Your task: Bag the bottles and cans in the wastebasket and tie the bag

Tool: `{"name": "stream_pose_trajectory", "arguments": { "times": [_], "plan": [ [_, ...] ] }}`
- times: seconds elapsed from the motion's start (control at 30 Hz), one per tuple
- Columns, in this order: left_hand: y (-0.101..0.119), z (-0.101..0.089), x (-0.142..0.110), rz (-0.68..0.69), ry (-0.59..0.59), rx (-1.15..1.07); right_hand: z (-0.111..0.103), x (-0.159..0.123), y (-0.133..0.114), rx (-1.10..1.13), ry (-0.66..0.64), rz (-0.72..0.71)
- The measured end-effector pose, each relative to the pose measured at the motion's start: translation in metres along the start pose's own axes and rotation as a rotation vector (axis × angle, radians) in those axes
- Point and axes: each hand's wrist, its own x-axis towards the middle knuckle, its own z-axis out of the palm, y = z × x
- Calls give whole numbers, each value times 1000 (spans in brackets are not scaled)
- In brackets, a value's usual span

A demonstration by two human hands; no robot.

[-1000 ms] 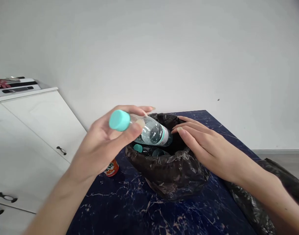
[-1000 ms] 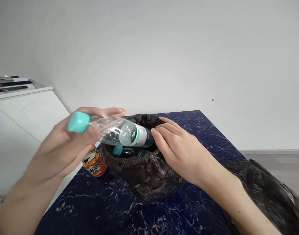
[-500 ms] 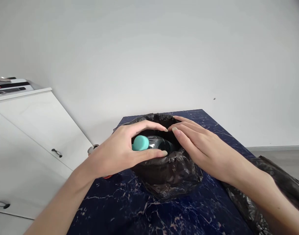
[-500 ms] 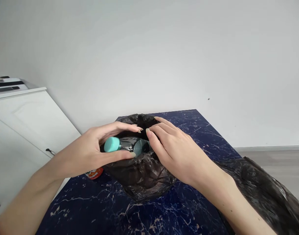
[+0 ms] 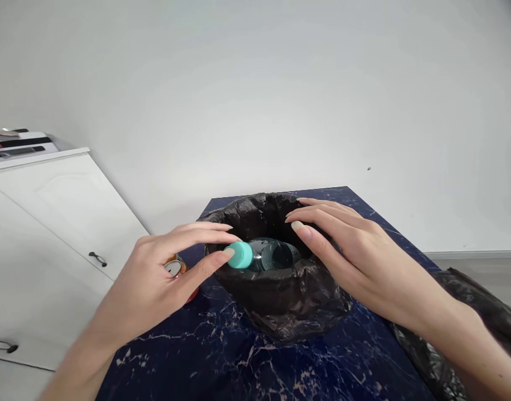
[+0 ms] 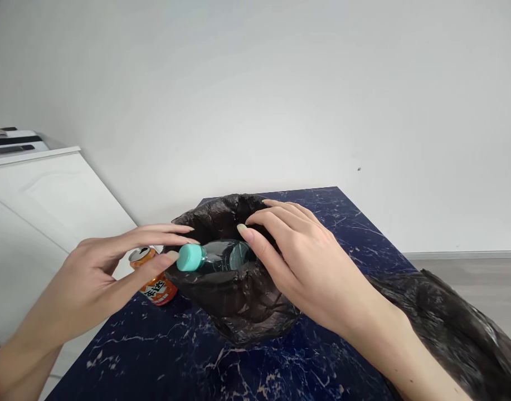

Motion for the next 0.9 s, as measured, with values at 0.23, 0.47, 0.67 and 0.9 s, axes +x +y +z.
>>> {"name": "stream_pose_trajectory", "arguments": {
  "times": [0.23, 0.47, 0.67, 0.9],
  "plan": [
    [-1, 7, 0, 60, -63, -9, -2, -1, -11, 35, 8, -77],
    [-3, 8, -3, 119, -19, -5, -6, -5, -21, 67, -107, -155],
    [-51, -2, -19, -315, 378, 187, -6, -4, -21, 62, -15, -120],
    [-158, 5, -56, -587, 27, 347, -6, -4, -22, 71, -6, -136]
  ]
}}
